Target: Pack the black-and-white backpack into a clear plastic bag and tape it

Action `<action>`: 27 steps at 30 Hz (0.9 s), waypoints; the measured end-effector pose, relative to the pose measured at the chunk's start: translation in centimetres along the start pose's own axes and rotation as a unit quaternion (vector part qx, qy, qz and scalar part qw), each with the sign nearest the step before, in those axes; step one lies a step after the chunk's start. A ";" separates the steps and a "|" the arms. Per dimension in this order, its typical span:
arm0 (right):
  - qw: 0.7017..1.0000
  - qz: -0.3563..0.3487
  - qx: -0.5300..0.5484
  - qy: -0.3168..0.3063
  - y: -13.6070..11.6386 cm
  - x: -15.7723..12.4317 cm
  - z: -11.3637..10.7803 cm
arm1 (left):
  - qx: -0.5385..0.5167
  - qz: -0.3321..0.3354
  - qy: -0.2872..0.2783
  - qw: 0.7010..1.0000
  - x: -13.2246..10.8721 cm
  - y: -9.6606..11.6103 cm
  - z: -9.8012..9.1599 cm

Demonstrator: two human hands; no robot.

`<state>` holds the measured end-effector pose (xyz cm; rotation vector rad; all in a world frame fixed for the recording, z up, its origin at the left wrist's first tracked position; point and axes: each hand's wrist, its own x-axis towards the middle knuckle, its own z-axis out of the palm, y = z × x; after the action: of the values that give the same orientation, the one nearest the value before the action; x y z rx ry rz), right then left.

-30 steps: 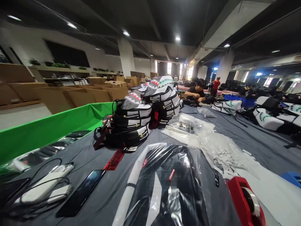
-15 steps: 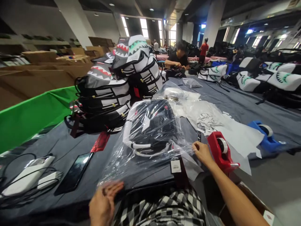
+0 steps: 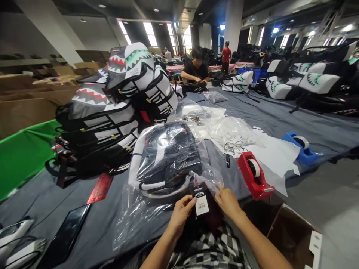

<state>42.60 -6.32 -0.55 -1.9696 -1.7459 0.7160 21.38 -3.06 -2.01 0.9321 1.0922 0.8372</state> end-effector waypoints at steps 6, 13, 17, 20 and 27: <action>0.959 -0.055 0.271 -0.069 -1.6 -0.7 1.3 | -0.076 0.013 0.001 0.997 -1.5 0.8 0.0; 0.906 0.025 0.393 -0.154 -0.3 -1.8 0.5 | -0.022 0.009 0.004 1.000 -1.1 -1.0 2.1; 0.957 0.015 0.286 -0.053 -0.1 -2.3 1.1 | 0.088 -0.003 -0.033 0.996 -1.1 -1.8 2.3; 0.980 0.013 0.196 0.024 -0.3 -2.4 1.6 | 0.369 0.129 -0.112 0.914 -0.1 -0.1 1.5; 0.995 -0.013 0.077 0.056 1.1 -4.5 2.4 | 0.608 0.453 -0.285 0.587 3.8 7.0 2.0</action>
<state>41.55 -11.03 -2.63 -1.8443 -1.5970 0.6958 23.55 2.59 3.46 2.8699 0.3856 0.3260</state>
